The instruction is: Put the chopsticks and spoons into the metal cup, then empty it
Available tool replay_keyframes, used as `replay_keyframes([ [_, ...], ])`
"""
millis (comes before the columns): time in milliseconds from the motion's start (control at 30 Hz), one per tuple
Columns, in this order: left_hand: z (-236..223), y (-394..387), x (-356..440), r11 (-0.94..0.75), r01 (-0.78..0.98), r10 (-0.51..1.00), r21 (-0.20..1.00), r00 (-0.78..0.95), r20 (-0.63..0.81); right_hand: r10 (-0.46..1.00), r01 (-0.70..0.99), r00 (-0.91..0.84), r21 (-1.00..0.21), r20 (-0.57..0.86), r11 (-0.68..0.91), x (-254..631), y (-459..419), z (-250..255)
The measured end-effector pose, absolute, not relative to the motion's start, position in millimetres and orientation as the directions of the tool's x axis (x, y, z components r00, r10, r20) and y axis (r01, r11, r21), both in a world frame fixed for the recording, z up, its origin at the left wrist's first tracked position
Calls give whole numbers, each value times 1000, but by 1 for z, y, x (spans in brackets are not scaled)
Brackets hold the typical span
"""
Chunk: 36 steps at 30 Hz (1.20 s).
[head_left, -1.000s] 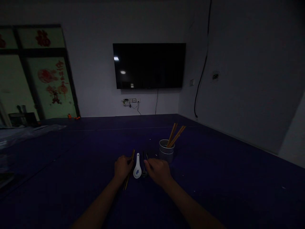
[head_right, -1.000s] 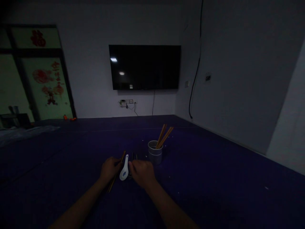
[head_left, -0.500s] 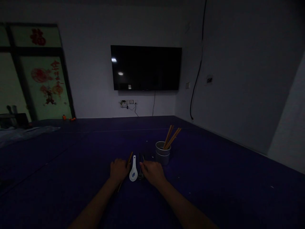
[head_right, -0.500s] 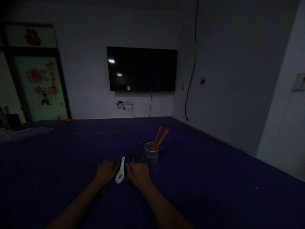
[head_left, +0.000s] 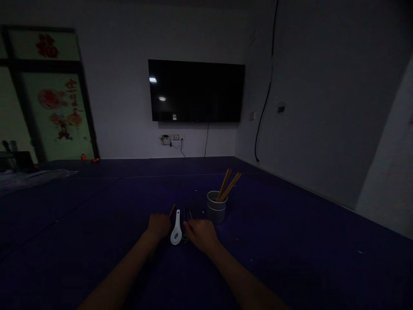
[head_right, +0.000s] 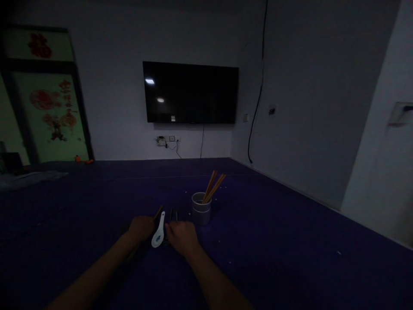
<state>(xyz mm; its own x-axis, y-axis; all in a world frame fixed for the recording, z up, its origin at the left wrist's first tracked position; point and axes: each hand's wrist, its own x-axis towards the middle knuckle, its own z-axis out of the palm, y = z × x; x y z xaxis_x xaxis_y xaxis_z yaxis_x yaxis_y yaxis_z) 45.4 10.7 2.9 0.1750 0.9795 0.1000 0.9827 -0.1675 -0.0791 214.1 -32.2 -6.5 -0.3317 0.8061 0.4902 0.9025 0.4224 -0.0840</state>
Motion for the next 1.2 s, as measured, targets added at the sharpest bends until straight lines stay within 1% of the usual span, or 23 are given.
replay_keyframes([
  [167, 9, 18, 34, -168, 986, 984, -19, 169, 52, 795, 901, -354, -49, 492, 431, 214, -33, -5],
  [267, 21, 21, 25, -189, 981, 980, 41, 185, 79, 800, 902, -338, -73, 497, 426, 215, -32, -2],
  [333, 33, 21, 23, -191, 975, 974, 118, 172, 150, 803, 895, -298, -141, 516, 423, 216, -31, 0],
  [367, 39, 21, 24, -199, 967, 967, 156, 168, 191, 801, 881, -277, -194, 531, 433, 216, -30, 1],
  [400, 45, 19, 26, -217, 958, 957, 188, 170, 236, 794, 853, -254, -259, 553, 454, 216, -28, 2],
  [467, 55, 14, 34, -291, 934, 922, 209, 216, 322, 765, 751, -191, -410, 615, 517, 217, -26, 6],
  [533, 60, 8, 46, -403, 898, 866, 179, 310, 393, 740, 609, -99, -547, 665, 574, 216, -24, 12],
  [600, 62, 1, 59, -513, 850, 792, 123, 413, 451, 740, 480, -3, -648, 672, 591, 214, -22, 19],
  [667, 61, -4, 71, -589, 807, 708, 38, 493, 505, 755, 377, 70, -718, 652, 585, 210, -20, 29],
  [767, 60, -8, 85, -630, 767, 577, -125, 570, 585, 740, 265, 203, -764, 641, 588, 203, -14, 49],
  [800, 62, -8, 89, -625, 764, 543, -164, 575, 612, 724, 263, 254, -766, 641, 587, 202, -12, 57],
  [867, 68, -7, 95, -601, 776, 499, -192, 552, 668, 704, 328, 297, -761, 646, 560, 202, -7, 76],
  [967, 87, -5, 98, -596, 790, 496, -148, 506, 706, 669, 484, 224, -677, 709, 555, 213, -2, 108],
  [1000, 95, -4, 97, -604, 787, 508, -123, 500, 702, 664, 513, 197, -653, 721, 557, 220, -1, 119],
  [1100, 118, -2, 84, -609, 792, 582, -26, 470, 664, 639, 594, 213, -618, 739, 516, 250, -4, 145],
  [1167, 127, 3, 67, -595, 799, 677, 83, 443, 587, 615, 660, 291, -619, 733, 426, 276, -8, 156],
  [1200, 130, 6, 57, -569, 810, 739, 143, 428, 520, 608, 683, 321, -622, 726, 382, 290, -10, 159],
])
